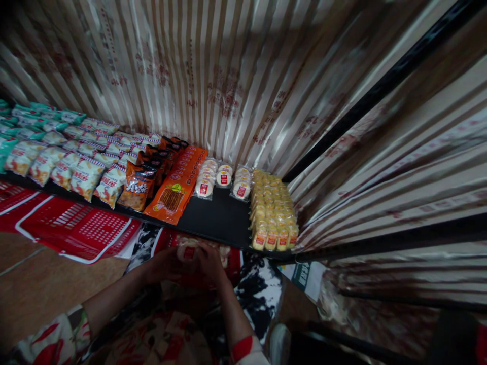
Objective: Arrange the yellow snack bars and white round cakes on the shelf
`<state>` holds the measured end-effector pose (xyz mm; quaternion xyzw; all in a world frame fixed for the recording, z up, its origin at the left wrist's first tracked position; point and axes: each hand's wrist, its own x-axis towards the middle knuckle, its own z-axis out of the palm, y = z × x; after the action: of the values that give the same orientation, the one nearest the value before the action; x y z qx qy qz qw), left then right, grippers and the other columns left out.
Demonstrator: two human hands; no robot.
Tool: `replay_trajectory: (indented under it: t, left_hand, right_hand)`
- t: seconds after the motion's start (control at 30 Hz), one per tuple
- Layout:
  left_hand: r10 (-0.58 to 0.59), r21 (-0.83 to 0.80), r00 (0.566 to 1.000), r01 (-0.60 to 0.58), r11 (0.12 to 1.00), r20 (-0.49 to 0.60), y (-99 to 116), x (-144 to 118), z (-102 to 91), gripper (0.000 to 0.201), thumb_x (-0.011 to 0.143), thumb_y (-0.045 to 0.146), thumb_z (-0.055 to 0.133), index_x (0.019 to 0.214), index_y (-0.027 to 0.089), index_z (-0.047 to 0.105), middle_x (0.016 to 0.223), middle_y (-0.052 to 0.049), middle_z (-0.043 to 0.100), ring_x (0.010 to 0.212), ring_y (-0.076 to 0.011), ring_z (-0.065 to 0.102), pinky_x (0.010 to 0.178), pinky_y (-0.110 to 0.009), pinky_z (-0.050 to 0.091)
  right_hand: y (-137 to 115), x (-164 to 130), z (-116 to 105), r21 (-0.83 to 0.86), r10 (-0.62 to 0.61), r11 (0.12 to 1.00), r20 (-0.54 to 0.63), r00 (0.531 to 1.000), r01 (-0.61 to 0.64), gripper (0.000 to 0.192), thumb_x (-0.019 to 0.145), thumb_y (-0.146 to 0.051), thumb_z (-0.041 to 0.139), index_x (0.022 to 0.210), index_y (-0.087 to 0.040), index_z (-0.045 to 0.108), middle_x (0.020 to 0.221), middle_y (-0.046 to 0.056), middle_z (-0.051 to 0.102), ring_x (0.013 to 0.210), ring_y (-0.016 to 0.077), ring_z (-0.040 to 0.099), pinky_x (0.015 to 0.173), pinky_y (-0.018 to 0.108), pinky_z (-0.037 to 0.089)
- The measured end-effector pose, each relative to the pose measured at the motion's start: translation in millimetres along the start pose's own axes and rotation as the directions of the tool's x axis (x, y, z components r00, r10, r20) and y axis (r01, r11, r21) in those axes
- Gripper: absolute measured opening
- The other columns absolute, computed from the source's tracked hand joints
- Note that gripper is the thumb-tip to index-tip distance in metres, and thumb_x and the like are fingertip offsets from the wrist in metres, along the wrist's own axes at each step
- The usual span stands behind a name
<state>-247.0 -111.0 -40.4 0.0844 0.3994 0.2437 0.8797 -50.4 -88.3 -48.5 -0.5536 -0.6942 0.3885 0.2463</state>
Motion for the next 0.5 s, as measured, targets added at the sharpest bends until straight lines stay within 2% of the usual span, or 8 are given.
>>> replay_trajectory:
  t: [0.13,0.3,0.5]
  left_hand:
    - [0.023,0.020,1.000,-0.022,1.000,-0.010,1.2,-6.0,7.5,0.049,0.079,0.055,0.053,0.105,0.014,0.058,0.093,-0.011,0.068,0.089,-0.0248,0.064,0.063,-0.027,0.049]
    - [0.046,-0.005,0.998,-0.047,0.999,-0.038,0.8,-8.3,10.7,0.044,0.084,0.049,0.046,0.105,0.012,0.059,0.093,-0.011,0.068,0.089,-0.0234,0.064,0.070,-0.030,0.050]
    - [0.075,-0.040,0.997,-0.076,0.996,-0.026,3.4,-12.0,15.9,0.043,0.087,0.047,0.043,0.104,0.012,0.061,0.097,-0.012,0.068,0.085,-0.0219,0.065,0.070,-0.031,0.051]
  right_hand:
    - [-0.9,-1.7,-0.6,0.083,0.022,0.996,0.006,1.000,-0.022,0.033,0.085,-0.037,0.040,0.090,-0.017,0.066,0.079,0.003,0.068,0.071,0.0171,0.061,0.067,0.028,0.047]
    - [-3.1,-6.1,-0.6,0.194,0.059,0.980,-0.030,0.998,-0.052,0.035,0.084,-0.041,0.042,0.095,-0.018,0.065,0.084,0.003,0.068,0.078,0.0182,0.061,0.070,0.029,0.048]
    - [-1.5,-16.7,2.9,0.327,0.210,0.926,-0.029,0.977,-0.189,0.036,0.083,-0.047,0.044,0.094,-0.019,0.063,0.071,0.000,0.065,0.065,0.0139,0.060,0.057,0.022,0.048]
